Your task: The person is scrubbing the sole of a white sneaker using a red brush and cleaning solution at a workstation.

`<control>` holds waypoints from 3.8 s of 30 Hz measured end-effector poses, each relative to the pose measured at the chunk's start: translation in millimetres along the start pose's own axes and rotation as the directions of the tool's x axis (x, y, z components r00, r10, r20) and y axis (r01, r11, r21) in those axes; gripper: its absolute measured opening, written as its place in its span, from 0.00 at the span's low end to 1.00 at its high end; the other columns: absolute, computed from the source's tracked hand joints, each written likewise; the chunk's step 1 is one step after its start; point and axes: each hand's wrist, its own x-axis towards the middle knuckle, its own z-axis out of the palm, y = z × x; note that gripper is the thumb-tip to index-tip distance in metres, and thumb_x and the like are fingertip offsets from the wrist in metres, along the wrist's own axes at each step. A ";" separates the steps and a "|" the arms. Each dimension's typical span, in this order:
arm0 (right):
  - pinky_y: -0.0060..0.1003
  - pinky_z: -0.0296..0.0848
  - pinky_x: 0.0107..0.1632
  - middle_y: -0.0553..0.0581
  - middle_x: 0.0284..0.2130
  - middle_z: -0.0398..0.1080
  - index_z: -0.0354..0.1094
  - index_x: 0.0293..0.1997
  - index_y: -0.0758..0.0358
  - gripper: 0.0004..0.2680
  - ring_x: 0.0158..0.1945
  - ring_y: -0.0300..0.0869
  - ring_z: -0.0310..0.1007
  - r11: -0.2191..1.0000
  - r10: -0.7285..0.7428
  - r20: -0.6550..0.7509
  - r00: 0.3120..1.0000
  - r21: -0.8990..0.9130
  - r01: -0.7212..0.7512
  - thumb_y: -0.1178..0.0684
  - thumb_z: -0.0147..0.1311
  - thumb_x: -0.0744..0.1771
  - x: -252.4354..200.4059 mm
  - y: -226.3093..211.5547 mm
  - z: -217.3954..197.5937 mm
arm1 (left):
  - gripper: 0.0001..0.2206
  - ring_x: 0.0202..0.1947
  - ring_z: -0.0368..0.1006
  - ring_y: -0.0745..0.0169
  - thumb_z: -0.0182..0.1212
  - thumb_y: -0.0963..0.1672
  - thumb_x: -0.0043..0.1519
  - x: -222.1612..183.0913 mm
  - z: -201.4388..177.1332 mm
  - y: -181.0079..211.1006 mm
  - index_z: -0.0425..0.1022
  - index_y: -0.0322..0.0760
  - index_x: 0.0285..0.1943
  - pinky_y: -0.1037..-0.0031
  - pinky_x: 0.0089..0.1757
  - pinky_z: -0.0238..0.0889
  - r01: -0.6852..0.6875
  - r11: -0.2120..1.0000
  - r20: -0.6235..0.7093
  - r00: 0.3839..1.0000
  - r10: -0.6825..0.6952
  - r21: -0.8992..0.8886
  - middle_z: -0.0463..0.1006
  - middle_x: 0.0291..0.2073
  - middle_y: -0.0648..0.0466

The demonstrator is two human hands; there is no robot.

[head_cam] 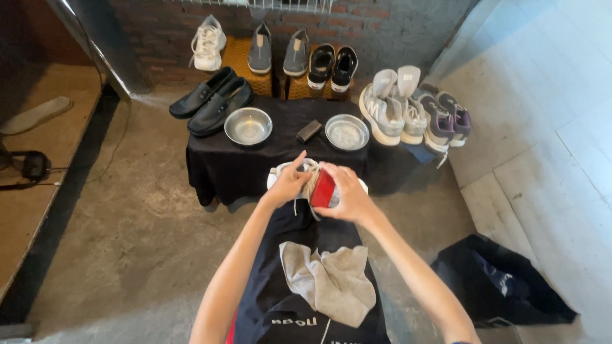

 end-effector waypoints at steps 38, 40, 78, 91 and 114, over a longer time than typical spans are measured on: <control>0.51 0.67 0.62 0.64 0.53 0.71 0.50 0.75 0.58 0.48 0.56 0.58 0.70 0.999 -0.013 0.201 0.980 0.054 0.002 0.27 0.71 0.51 30.9 9.6 -25.7 | 0.30 0.24 0.70 0.72 0.49 0.39 0.70 -9.6 2.1 12.0 0.45 0.55 0.81 0.83 0.30 0.70 -0.089 0.993 0.028 0.995 0.092 -0.082 0.78 0.27 0.53; 0.53 0.66 0.63 0.66 0.54 0.70 0.48 0.76 0.59 0.49 0.56 0.59 0.70 0.997 0.010 0.176 0.984 0.069 -0.023 0.23 0.68 0.52 42.0 27.4 -25.6 | 0.30 0.25 0.70 0.72 0.49 0.39 0.70 -5.2 1.0 14.7 0.46 0.56 0.81 0.83 0.31 0.70 -0.110 0.992 0.031 0.993 0.112 -0.066 0.78 0.28 0.52; 0.50 0.67 0.62 0.68 0.53 0.72 0.56 0.67 0.57 0.40 0.58 0.61 0.72 0.609 0.787 0.188 0.587 -0.389 -0.692 0.28 0.70 0.54 107.9 252.6 99.0 | 0.25 0.18 0.67 0.70 0.51 0.39 0.67 -2.6 6.8 64.0 0.62 0.57 0.74 0.83 0.27 0.67 0.110 0.989 -0.186 0.974 -0.127 -0.098 0.73 0.19 0.54; 0.53 0.67 0.61 0.72 0.53 0.71 0.56 0.68 0.57 0.41 0.58 0.64 0.71 0.596 0.798 0.044 0.600 -0.198 -0.778 0.23 0.67 0.55 133.4 238.3 67.6 | 0.25 0.20 0.67 0.71 0.50 0.39 0.68 -3.1 4.6 65.8 0.62 0.57 0.74 0.82 0.30 0.68 0.130 0.982 -0.141 0.979 -0.149 -0.140 0.73 0.20 0.53; 0.51 0.61 0.68 0.69 0.55 0.69 0.59 0.65 0.65 0.39 0.62 0.61 0.67 0.579 0.814 -0.109 0.571 0.060 -0.813 0.43 0.78 0.51 88.5 214.3 66.4 | 0.25 0.25 0.67 0.71 0.51 0.40 0.69 -11.3 8.7 52.5 0.61 0.57 0.75 0.79 0.36 0.71 0.034 0.996 -0.128 0.991 -0.045 -0.083 0.77 0.26 0.50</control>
